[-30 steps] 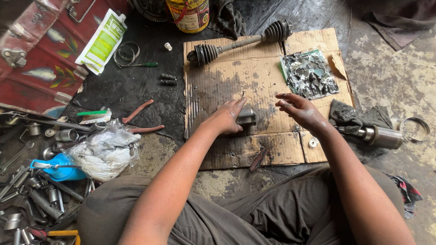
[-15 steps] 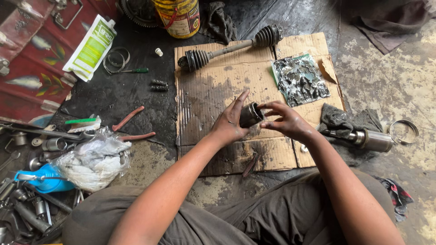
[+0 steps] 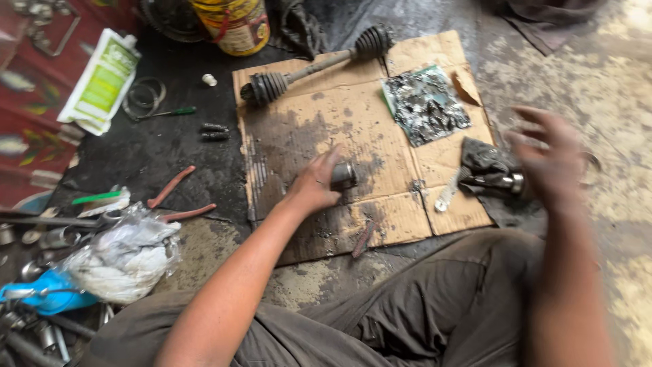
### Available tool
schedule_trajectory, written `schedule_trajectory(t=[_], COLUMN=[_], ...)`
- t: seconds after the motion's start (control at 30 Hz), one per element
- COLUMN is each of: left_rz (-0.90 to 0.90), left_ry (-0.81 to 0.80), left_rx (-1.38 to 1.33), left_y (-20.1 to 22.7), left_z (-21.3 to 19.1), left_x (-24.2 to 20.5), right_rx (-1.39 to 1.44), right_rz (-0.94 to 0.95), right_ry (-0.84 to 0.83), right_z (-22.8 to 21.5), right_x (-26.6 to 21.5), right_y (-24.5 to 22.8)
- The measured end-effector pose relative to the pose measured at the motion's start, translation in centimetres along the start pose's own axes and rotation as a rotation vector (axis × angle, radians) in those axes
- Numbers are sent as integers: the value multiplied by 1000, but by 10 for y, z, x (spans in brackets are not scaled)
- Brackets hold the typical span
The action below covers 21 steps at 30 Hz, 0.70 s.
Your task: The person cleans and reassembles a vehicle CV axle joint with a cloth and by hand while sitting on the floor.
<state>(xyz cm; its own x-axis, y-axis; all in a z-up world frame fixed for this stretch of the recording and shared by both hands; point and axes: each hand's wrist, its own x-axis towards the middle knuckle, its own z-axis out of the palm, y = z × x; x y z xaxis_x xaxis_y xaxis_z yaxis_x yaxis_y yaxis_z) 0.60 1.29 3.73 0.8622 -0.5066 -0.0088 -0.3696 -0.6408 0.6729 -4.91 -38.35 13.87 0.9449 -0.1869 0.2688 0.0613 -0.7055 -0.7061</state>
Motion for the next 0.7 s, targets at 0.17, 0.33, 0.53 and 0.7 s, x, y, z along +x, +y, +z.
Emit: schedule_trajectory(t=[0.17,0.33,0.53,0.7], left_rz=[-123,-184,-87,-57], left_ry=[-80,-43,165,289], left_rx=[31,-112,-381,-293], left_y=[-6,13,66,112], left_z=[7,-11,-48,-79], left_x=[3,-6,-38,-64], right_rx=[-308,-903,-51,382], right_rz=[290,253,117,-99], right_ry=[338,249,777,587], right_z=[-91,-49,-69,-76], right_x=[-129,-283,-246,-105], right_y=[118,204,209,140])
